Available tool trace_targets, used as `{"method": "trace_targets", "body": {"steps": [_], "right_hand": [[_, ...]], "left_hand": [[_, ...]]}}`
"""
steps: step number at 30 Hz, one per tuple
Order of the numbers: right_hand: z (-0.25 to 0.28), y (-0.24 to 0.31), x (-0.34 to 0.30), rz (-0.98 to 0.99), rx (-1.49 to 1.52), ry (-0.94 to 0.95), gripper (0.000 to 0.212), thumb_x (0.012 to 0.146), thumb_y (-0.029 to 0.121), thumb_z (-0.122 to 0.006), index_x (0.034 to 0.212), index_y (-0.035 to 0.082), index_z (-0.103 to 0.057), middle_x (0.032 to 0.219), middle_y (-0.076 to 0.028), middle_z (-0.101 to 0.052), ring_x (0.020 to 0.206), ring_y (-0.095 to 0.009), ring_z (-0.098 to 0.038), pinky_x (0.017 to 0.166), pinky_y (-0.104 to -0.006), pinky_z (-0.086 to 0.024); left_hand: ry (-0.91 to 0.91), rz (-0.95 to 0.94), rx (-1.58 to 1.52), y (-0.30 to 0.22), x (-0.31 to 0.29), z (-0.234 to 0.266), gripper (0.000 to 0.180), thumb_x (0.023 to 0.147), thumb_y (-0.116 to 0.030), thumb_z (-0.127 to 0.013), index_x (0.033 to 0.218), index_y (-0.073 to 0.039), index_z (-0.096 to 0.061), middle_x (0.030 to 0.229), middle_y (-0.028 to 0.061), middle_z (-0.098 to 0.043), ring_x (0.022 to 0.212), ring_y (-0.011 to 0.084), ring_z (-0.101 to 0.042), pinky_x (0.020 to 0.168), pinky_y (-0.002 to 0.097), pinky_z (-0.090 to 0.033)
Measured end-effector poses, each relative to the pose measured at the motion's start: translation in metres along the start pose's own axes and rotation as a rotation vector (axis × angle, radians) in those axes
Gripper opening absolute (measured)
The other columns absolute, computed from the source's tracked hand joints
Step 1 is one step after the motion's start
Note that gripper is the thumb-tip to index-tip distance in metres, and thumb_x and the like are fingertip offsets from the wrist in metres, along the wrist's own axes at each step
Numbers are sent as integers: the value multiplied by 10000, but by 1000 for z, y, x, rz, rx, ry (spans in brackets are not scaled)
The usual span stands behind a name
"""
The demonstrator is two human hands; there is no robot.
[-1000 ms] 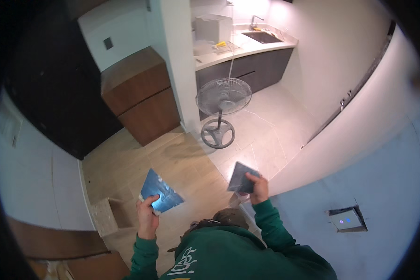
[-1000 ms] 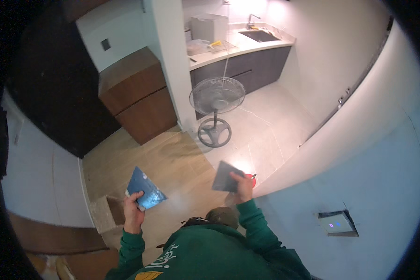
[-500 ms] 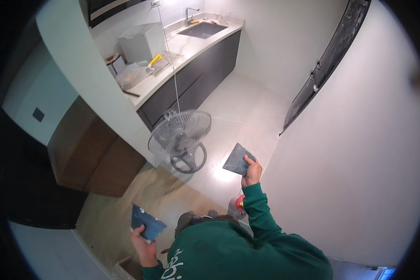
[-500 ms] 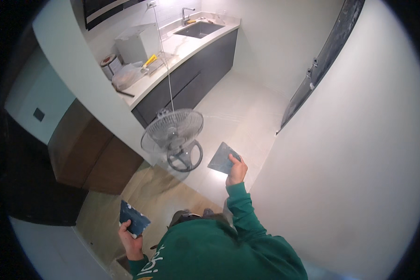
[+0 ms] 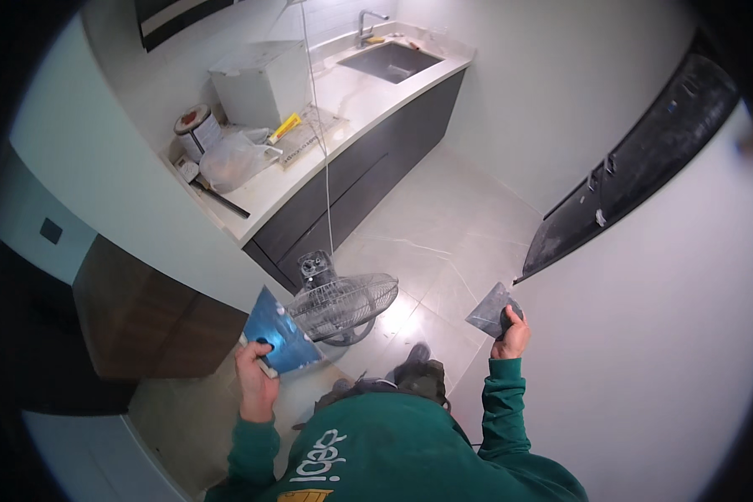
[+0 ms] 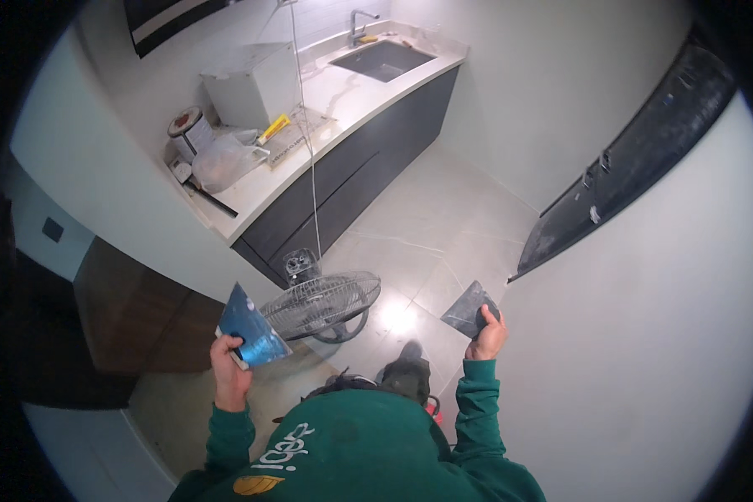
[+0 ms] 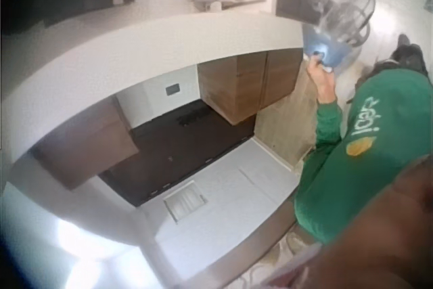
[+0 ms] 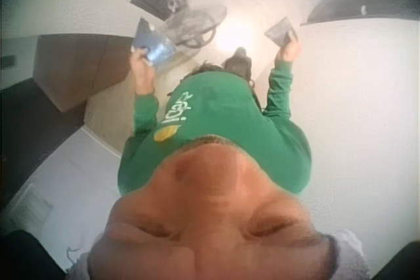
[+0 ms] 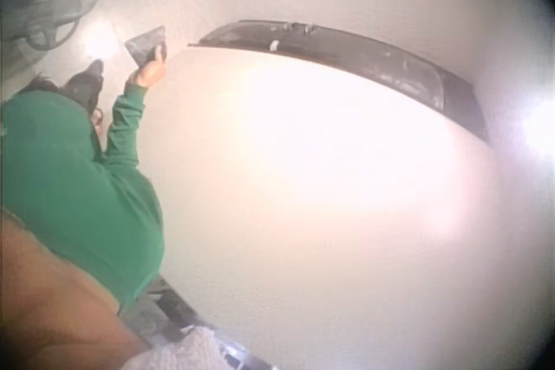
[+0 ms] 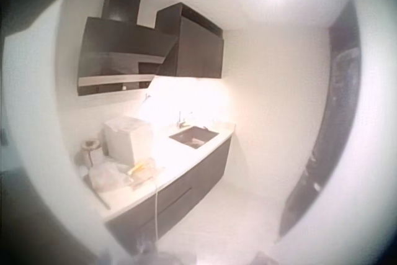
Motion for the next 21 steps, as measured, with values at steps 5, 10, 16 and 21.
{"method": "trace_targets", "body": {"steps": [5, 10, 16, 21], "right_hand": [[-54, -6, 163, -54, -89, 61, 259, 849, 9, -670, 1098, -57, -655, 1009, -83, -683, 906, -194, -644, 849, -309, -499], [-127, 11, 333, -133, -185, 190, 281, 843, 2, -689, 1111, -66, -642, 1004, -80, -683, 894, -187, -643, 862, -292, -486], [-264, 14, 433, -139, -285, 524, 346, 842, 24, -708, 1165, -62, -621, 1025, -73, -665, 893, -176, -623, 866, -286, -468], [-364, -27, 431, -208, -312, 781, 334, 847, 20, -701, 1163, -64, -629, 990, -52, -670, 888, -168, -610, 883, -269, -449]], "left_hand": [[-132, -101, -53, 62, 79, -87, 173, 772, -51, -567, 937, -34, -618, 913, 39, -641, 846, 193, -644, 831, 346, -534], [-324, -102, -135, 145, 115, -185, 381, 852, -156, -573, 1209, -24, -587, 1128, 78, -650, 1037, 236, -643, 937, 389, -522], [-441, -206, -277, 199, 130, -265, 427, 948, -332, -611, 1268, -51, -570, 1221, 79, -631, 1111, 239, -609, 1001, 433, -473], [-629, -337, -349, 210, 147, -264, 396, 955, -323, -620, 1249, -59, -589, 1234, 73, -628, 1114, 229, -608, 996, 430, -470]]}}
Point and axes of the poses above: each hand's wrist, its own x-axis towards the middle knuckle, its own z-axis out of the back of the hand, y = z × x, the point moved 1 cm from there along x, towards the middle knuckle
